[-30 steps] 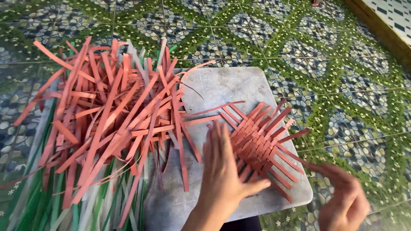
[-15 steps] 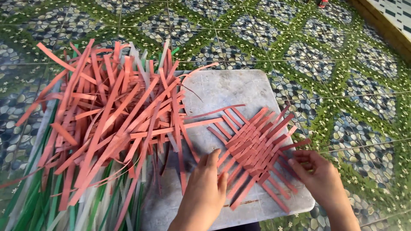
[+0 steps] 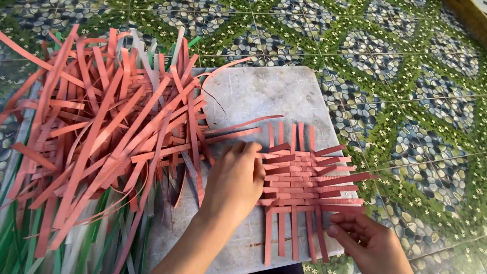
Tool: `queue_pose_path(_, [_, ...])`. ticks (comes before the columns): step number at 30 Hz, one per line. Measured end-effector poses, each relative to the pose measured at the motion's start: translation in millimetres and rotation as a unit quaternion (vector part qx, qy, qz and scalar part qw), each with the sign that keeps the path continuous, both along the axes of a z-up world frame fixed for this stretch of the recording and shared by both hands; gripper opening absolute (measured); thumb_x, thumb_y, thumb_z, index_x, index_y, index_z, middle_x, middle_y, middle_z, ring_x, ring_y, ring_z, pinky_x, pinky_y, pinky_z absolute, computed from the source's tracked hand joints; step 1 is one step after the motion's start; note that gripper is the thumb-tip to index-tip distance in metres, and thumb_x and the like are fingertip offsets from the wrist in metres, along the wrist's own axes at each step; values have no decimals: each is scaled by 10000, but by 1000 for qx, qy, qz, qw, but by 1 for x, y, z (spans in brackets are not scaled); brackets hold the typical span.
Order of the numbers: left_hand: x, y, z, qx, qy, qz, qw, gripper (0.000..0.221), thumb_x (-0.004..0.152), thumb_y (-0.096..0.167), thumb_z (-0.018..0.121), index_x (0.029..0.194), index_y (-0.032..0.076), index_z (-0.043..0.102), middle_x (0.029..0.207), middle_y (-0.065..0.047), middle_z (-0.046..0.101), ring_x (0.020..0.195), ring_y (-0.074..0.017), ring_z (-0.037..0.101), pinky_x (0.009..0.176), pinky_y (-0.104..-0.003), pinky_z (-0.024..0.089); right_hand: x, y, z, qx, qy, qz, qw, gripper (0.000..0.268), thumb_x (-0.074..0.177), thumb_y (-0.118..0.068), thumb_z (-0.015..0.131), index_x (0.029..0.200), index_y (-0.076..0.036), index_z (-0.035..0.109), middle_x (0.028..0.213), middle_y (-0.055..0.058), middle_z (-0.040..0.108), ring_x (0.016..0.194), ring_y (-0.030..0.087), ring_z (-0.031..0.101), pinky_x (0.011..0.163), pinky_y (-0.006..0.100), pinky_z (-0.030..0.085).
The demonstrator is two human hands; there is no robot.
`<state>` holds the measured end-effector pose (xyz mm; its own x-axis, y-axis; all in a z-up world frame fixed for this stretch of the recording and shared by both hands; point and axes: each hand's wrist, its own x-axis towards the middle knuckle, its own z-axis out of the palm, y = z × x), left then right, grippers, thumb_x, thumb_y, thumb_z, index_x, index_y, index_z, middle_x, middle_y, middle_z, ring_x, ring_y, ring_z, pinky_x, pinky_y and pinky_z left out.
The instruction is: Weaving thin plastic strips together in an over-under pattern to form a square mat on a flat board.
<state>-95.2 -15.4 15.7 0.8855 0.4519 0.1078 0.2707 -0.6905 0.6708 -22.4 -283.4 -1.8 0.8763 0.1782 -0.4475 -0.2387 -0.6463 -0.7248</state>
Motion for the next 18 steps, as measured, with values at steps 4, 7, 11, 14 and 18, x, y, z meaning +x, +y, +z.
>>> queue_pose_path(4, [-16, -7, 11, 140, -113, -32, 983, 166, 890, 80, 556, 1021, 8, 630, 1009, -128, 643, 999, -310, 578, 1007, -471, 387, -23, 16, 46, -71, -141, -73, 985, 242, 901, -72, 649, 1091, -106, 793, 781, 105, 802, 547, 219, 568, 519, 325, 472])
queue_pose_path(7, [-31, -24, 21, -45, -256, 5, 966, 233, 947, 46, 481, 1130, -30, 604, 1105, -163, 639, 1027, -269, 651, 871, -363, 569, -18, 28, 52, 120, -356, -142, 916, 139, 1163, 12, 419, 1218, 80, 527, 1130, 230, 623, 903, 306, 647, 720, 361, 567])
queue_pose_path(11, [-25, -40, 5, -299, -258, 110, 912, 516, 980, 411, 284, 1265, 80, 558, 1348, -96, 613, 1128, -199, 615, 847, -313, 443, 13, 60, 59, 375, -232, -82, 894, 757, 889, -590, 278, 1374, -21, 398, 1488, 202, 436, 1443, 354, 433, 1205, 455, 347])
queue_pose_path(14, [-11, -43, 1, -442, -257, 124, 850, 743, 888, 604, 198, 1355, 126, 522, 1411, -124, 562, 1059, -172, 545, 736, -276, 379, 26, 79, 49, 455, -155, 3, 877, 1008, 727, -782, 312, 1421, -51, 349, 1565, 182, 331, 1506, 331, 281, 1215, 465, 169])
queue_pose_path(18, [3, -42, -8, -486, -264, 96, 827, 914, 816, 751, 138, 1386, 132, 495, 1467, -144, 497, 1393, -317, 432, 1139, -471, 303, 34, 99, 39, 432, -13, -115, 894, 1186, 553, -792, 195, 1399, -17, 496, 1334, 148, 562, 1168, 294, 538, 913, 382, 429])
